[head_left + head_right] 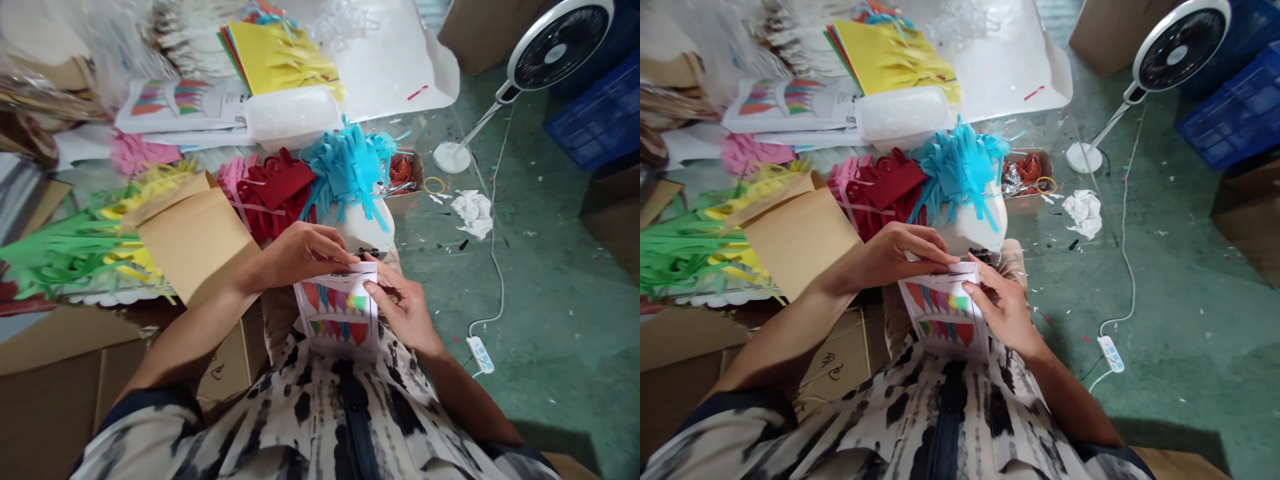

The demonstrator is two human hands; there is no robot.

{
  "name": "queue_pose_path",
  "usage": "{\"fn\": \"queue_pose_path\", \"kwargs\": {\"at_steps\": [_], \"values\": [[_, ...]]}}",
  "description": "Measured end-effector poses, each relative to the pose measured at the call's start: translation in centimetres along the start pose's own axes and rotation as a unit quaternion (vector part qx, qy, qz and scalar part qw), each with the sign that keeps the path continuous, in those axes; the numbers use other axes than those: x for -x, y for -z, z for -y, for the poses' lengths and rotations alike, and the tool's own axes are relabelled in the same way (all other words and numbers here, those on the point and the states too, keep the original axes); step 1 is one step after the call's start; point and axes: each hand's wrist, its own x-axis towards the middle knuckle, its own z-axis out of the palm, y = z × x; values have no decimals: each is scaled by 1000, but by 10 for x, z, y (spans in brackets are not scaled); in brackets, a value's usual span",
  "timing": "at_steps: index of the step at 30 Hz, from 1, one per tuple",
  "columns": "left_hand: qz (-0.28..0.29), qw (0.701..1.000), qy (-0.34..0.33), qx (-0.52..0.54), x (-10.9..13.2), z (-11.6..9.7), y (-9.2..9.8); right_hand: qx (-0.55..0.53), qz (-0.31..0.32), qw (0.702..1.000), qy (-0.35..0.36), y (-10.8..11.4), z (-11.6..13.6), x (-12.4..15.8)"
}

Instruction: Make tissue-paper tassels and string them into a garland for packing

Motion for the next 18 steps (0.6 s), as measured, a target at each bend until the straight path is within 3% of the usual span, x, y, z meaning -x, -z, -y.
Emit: {"fn": "queue_pose_path", "kwargs": {"at_steps": [8, 18], "values": [[-53, 998, 2, 15, 3, 8, -12, 4, 9, 1000, -10, 0, 2, -2], [-52, 999, 5, 12, 5, 7, -10, -22, 6, 1000, -18, -3, 1, -5]]}}
